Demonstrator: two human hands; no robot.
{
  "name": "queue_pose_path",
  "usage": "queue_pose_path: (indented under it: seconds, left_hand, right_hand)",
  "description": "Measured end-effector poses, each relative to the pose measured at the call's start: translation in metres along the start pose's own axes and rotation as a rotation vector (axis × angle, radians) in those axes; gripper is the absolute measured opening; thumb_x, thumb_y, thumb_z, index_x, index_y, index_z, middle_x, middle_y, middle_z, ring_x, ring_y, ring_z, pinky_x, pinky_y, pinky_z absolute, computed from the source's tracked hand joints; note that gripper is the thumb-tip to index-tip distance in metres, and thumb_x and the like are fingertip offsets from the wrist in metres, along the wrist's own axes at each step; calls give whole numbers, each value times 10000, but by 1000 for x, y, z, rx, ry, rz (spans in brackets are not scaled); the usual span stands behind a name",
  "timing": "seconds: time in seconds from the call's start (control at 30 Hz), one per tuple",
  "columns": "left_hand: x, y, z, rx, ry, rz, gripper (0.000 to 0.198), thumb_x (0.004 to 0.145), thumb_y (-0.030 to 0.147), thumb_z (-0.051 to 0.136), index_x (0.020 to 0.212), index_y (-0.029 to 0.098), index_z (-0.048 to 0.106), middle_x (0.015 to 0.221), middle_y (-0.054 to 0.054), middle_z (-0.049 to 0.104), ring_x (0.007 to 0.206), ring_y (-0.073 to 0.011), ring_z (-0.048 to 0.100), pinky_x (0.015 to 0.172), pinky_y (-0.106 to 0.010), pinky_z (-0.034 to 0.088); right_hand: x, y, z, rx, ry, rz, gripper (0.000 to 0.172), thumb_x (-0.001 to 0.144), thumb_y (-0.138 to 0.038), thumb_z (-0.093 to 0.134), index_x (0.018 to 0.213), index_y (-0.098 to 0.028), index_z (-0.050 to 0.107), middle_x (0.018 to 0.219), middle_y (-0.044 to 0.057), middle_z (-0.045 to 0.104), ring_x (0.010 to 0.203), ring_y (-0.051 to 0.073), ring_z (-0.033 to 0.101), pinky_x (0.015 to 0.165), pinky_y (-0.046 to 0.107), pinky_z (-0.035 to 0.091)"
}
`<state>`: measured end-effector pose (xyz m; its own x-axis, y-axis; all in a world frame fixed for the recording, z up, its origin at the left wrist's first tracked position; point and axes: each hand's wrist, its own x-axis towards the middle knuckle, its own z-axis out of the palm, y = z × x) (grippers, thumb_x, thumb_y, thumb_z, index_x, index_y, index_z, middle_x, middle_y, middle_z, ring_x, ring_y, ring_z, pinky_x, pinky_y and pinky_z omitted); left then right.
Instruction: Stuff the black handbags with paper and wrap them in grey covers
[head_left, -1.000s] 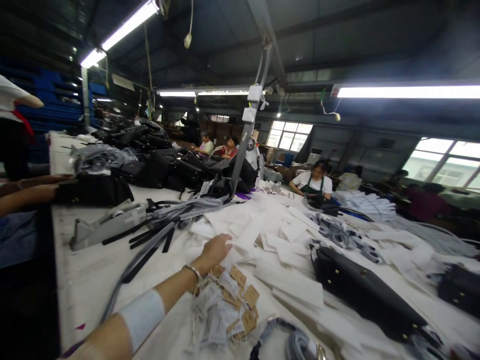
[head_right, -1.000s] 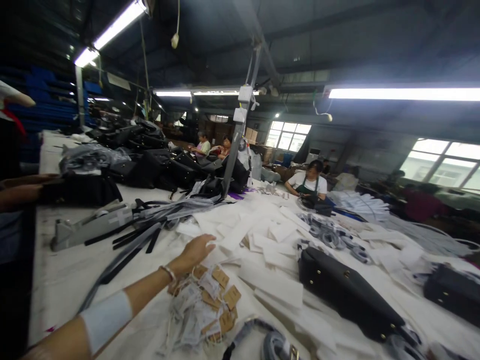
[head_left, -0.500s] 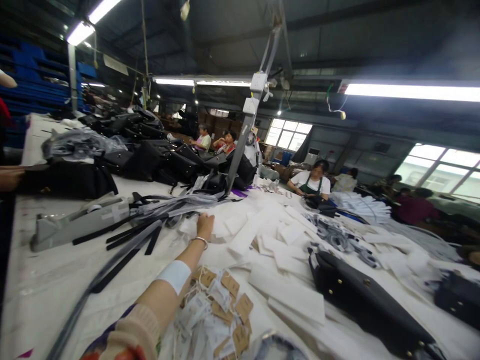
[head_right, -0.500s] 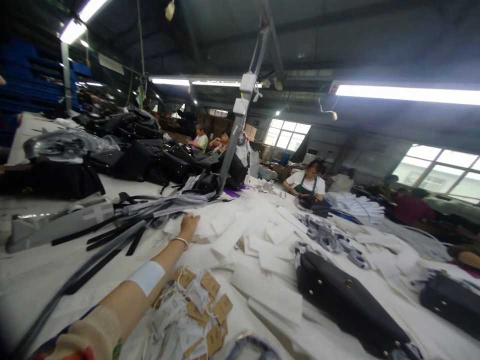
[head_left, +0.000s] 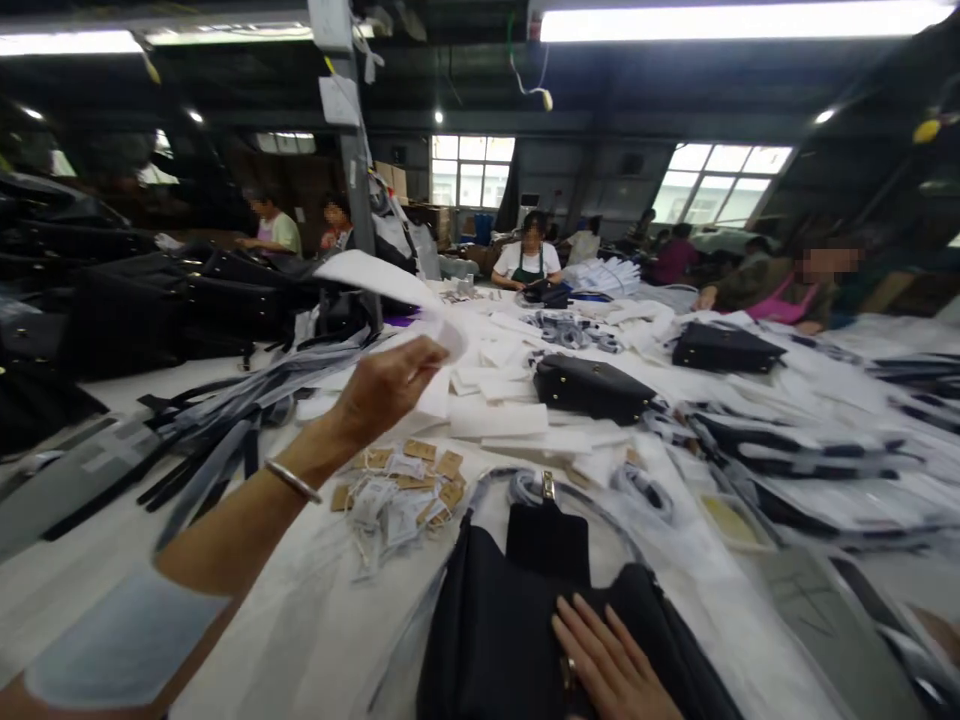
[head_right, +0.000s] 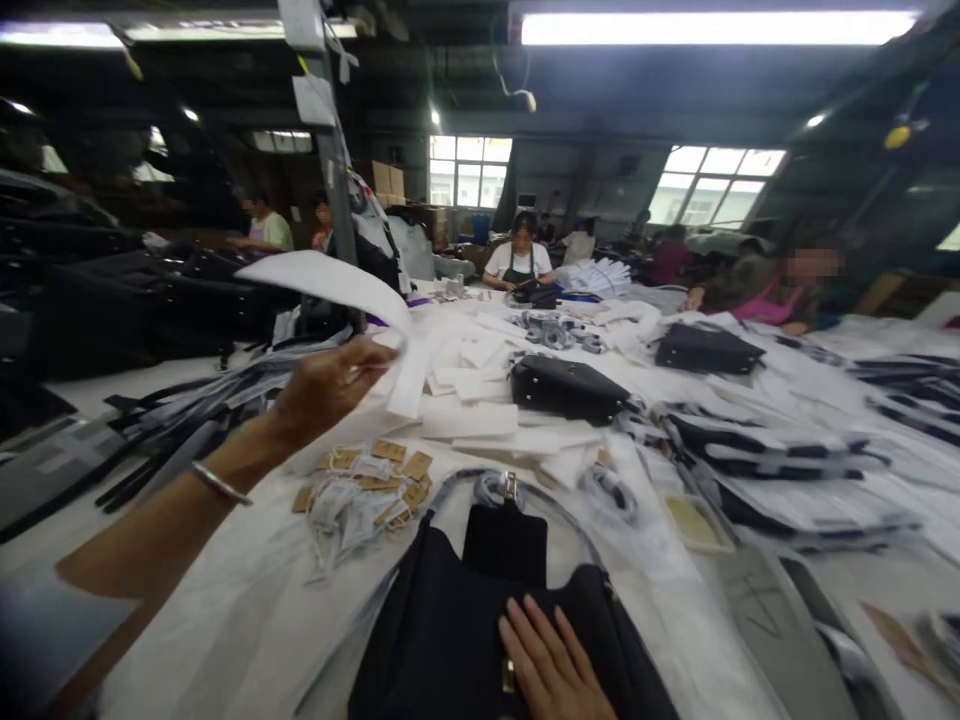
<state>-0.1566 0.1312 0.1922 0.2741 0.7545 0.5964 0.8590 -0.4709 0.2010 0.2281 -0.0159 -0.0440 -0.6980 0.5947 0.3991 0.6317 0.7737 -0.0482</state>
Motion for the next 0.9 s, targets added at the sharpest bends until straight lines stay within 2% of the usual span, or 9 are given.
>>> queue_pose_path:
  seconds: [0.07, 0.13, 0.23, 0.3, 0.37, 0.47, 0.6, 0.77, 0.9]
  left_hand:
    - [-18, 29, 26, 94, -248, 225, 244, 1034, 163, 352, 1139, 183, 571, 1202, -77, 653, 1112, -194, 613, 1009, -361, 459]
    - [-37, 49, 57, 120, -372, 293, 209, 1011, 137, 415, 1074, 200, 605, 1166, -68, 664, 1089, -201, 620, 992, -358, 469]
    - [-57, 64, 101, 203, -502, 267, 175, 955, 72, 476, 976, 159, 626, 988, -102, 680, 933, -228, 649, 867, -380, 521]
    - [-63, 63, 120, 245, -567, 215, 136, 944, 75, 513, 966, 140, 631, 959, -103, 675, 904, -228, 648, 830, -388, 534]
    - [-64, 58, 130, 267, -612, 163, 99, 962, 169, 573, 1035, 138, 631, 1022, -81, 666, 954, -223, 643, 858, -411, 538]
    - [-60, 47, 131, 260, -673, 87, 255, 963, 339, 623, 1141, 156, 616, 1120, -65, 644, 1008, -220, 637, 884, -435, 542]
    - [-50, 40, 130, 227, -740, -33, 327, 964, 429, 610, 1147, 159, 621, 1076, -64, 657, 915, -198, 655, 814, -401, 565]
    - [-40, 55, 149, 228, -630, -68, 424, 957, 451, 611, 1275, 175, 558, 1266, -103, 589, 1097, -256, 608, 919, -472, 532]
    - [-34, 61, 168, 245, -658, -49, 321, 965, 380, 618, 1204, 165, 599, 1208, -88, 619, 1054, -236, 628, 894, -450, 549]
  right_hand:
    - [5, 0, -10, -48, -39, -26, 691, 982, -446, 529, 1581, -261, 238, 1514, 5, 483, 1340, 226, 513, 1101, 350, 422]
    - [10, -5, -20, -98, -37, -22, 687, 982, -421, 533, 1576, -216, 256, 1534, 26, 450, 1367, 231, 482, 1111, 366, 412]
    - [13, -9, -25, -124, 10, -40, 676, 984, -403, 531, 1574, -214, 260, 1518, 27, 472, 1355, 228, 496, 1096, 363, 424]
    - [12, -7, -21, -118, 44, -60, 699, 981, -417, 539, 1579, -208, 244, 1499, 36, 500, 1341, 230, 509, 1085, 359, 432]
    - [11, -2, -14, -132, 80, -91, 709, 981, -441, 539, 1579, -199, 245, 1476, 40, 529, 1324, 225, 524, 1071, 345, 438]
    - [10, 5, -4, -183, 111, -125, 694, 983, -464, 528, 1569, -188, 278, 1467, 34, 540, 1299, 217, 547, 1052, 322, 443]
    - [8, 7, 3, -151, 105, -109, 704, 971, -471, 539, 1572, -213, 277, 1466, 26, 540, 1281, 226, 563, 1050, 330, 444]
    - [7, 5, 2, -132, 64, -81, 700, 960, -442, 553, 1568, -219, 288, 1490, 25, 509, 1315, 235, 536, 1057, 340, 442]
    - [9, 1, -4, -149, 60, -81, 700, 966, -467, 543, 1562, -193, 299, 1488, 32, 509, 1322, 238, 529, 1052, 352, 450]
